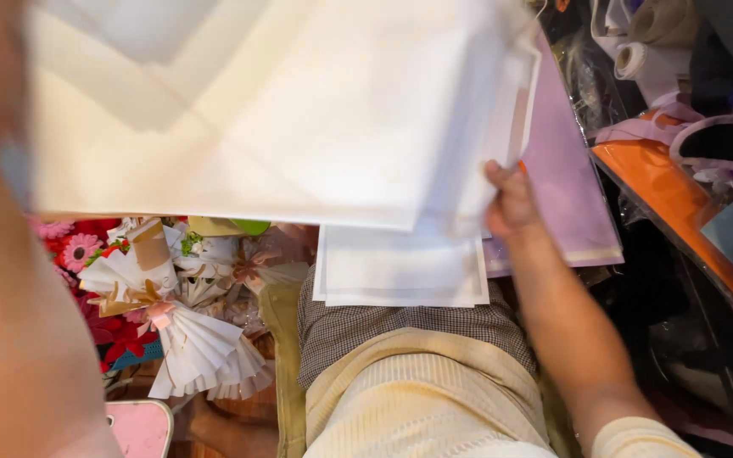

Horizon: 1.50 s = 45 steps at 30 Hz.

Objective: The person is preparing the wrapping for a red flower bouquet by cutting and folding white and gold-trimmed paper.

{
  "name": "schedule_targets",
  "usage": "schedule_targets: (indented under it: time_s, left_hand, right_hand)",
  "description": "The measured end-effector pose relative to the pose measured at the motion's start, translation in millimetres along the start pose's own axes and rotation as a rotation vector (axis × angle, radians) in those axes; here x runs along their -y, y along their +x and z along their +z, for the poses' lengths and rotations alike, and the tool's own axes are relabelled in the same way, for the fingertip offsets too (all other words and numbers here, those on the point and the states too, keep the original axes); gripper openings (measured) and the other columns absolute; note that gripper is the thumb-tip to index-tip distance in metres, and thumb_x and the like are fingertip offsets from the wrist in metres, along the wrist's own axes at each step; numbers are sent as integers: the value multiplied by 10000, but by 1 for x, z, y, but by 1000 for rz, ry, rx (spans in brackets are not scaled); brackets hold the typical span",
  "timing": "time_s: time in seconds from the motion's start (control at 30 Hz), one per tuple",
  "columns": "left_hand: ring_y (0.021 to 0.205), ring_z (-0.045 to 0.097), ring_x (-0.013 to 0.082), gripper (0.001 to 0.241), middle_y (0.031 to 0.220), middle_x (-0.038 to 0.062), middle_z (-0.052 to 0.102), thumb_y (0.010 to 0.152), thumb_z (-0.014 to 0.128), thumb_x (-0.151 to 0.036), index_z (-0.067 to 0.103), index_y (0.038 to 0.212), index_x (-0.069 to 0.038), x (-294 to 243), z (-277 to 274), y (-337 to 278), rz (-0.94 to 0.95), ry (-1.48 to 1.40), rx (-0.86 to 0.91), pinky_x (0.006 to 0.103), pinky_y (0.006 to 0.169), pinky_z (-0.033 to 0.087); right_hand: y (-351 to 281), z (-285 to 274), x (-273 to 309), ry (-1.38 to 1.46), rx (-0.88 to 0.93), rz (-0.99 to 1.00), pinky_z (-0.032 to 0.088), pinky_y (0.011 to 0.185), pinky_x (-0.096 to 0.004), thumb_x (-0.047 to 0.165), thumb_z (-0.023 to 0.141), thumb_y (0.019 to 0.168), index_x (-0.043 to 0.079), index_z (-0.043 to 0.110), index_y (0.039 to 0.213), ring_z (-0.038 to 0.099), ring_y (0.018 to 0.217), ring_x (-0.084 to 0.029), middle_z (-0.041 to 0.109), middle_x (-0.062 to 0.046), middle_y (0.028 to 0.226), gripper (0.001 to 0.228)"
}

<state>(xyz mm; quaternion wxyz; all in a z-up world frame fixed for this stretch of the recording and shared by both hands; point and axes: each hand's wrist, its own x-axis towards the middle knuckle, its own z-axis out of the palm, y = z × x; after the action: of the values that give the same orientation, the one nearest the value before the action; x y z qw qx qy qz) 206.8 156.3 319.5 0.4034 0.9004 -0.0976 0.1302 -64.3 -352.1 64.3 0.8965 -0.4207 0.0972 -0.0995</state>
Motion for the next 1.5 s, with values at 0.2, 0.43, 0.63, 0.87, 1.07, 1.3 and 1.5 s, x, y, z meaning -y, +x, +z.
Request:
schedule_targets:
  time_s: [0.2,0.43,0.63,0.87,1.07,1.3,1.5]
  left_hand:
    - [1148,628,490,533,1160,349,644,1029,675,-333,577,1340,89,-4,126,-126,-239,37,224,594,896,493]
    - [1239,615,409,507,1243,246,686,952,658,-333,645,1346,-14,57,252,-139,-403,-66,429,545,1028,495]
    - [1241,623,365,514,1234,197,702,944,660,-375,651,1364,-79,102,287,-137,-471,16,444,524,1018,507]
    - [1261,592,450,484,1254,298,667,980,594,-294,622,1337,32,103,287,-146,-478,38,454,566,1035,491]
    - [1150,623,405,454,1235,212,679,937,499,-309,610,1252,-2,88,285,-148,-544,-4,444,467,953,493]
    - [1195,633,321,471,1298,134,686,942,493,-279,607,1338,-52,75,285,-154,-629,-171,436,405,978,483]
    - [1181,649,291,444,1268,125,710,945,516,-298,646,1303,-70,76,314,-154,-549,-281,393,387,973,482]
  right_hand:
    - [25,-86,74,-806,-295,87,595,616,-352,228,911,762,44,697,1082,717,735,-211,703,-100,850,427]
    - [58,-165,99,-1707,-316,229,564,859,-512,503,819,832,56,769,1147,700,1079,-412,765,-220,1033,549]
    - [49,-120,95,-1742,-383,361,586,848,-479,618,652,968,-1,779,1159,719,1068,-367,777,-213,1025,660]
    - [40,-77,100,-1842,-366,462,539,938,-566,785,471,991,-107,769,1108,659,1175,-472,743,-328,1116,948]
    - [38,-30,131,-1430,-456,684,307,1189,-384,323,623,914,86,335,1591,398,1469,-280,379,-94,1631,773]
    - [32,-16,142,-1602,-427,390,479,789,-431,264,566,974,72,630,1272,669,948,-326,717,-150,1137,360]
    - [35,5,151,-1936,-240,-28,455,821,-524,249,553,1000,21,648,1169,633,955,-447,711,-235,1002,300]
